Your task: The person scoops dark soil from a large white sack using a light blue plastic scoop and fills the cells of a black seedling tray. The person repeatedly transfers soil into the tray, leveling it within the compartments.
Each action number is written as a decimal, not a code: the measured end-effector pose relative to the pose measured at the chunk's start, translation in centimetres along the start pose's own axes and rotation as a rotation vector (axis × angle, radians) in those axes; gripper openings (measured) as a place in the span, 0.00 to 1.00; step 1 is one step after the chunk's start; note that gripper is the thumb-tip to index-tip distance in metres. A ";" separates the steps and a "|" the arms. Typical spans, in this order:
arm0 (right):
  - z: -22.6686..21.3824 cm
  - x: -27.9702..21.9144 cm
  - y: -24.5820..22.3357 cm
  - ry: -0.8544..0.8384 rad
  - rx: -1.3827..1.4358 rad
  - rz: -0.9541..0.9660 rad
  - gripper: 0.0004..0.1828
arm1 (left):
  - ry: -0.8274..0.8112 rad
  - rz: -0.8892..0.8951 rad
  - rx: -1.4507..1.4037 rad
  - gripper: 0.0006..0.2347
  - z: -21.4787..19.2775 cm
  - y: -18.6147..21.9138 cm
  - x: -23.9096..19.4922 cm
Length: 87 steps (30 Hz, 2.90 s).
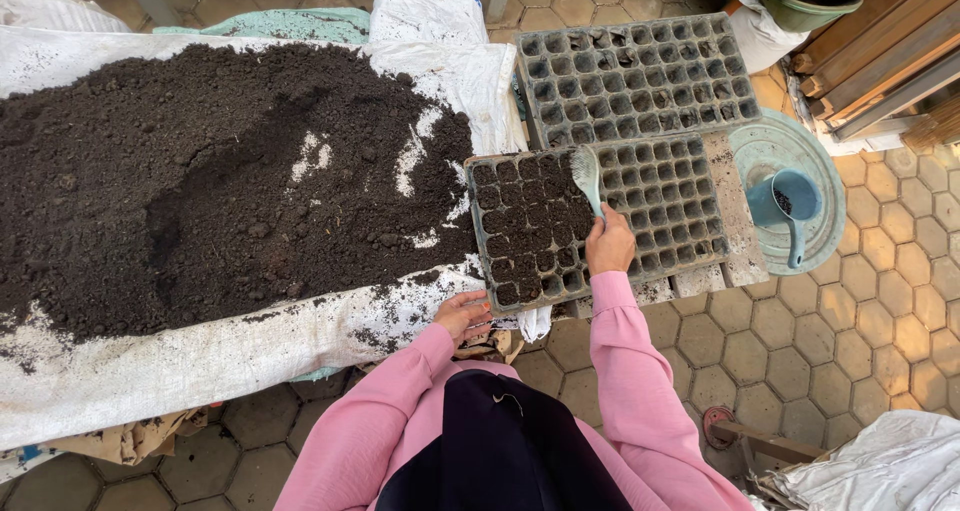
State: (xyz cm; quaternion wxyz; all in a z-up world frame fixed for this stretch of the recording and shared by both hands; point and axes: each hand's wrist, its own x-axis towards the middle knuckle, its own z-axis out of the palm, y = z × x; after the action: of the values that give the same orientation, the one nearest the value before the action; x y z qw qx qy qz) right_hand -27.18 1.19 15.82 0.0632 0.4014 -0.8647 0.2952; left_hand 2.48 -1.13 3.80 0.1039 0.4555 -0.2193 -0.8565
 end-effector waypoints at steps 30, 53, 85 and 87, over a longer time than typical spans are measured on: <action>9.0 -9.3 -19.2 -0.235 -0.127 -0.525 0.23 | -0.172 -0.052 0.021 0.19 -5.9 -2.3 1.7; 17.6 -14.7 -18.8 -0.757 0.649 0.332 0.17 | -0.094 -0.043 0.065 0.21 -9.2 -0.8 -0.5; -11.3 -3.1 7.3 -0.695 0.661 0.524 0.15 | 0.029 -0.027 -0.026 0.19 -0.3 -4.5 1.9; -12.4 -2.6 10.0 -0.686 0.634 0.530 0.15 | 0.053 -0.014 -0.034 0.19 0.4 -4.7 2.3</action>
State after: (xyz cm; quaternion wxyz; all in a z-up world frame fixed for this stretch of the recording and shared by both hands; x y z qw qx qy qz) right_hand -34.31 14.87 20.45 -0.4240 0.2424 -0.7757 0.3996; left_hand 0.99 2.24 0.13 0.1114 0.4779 -0.1985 -0.8484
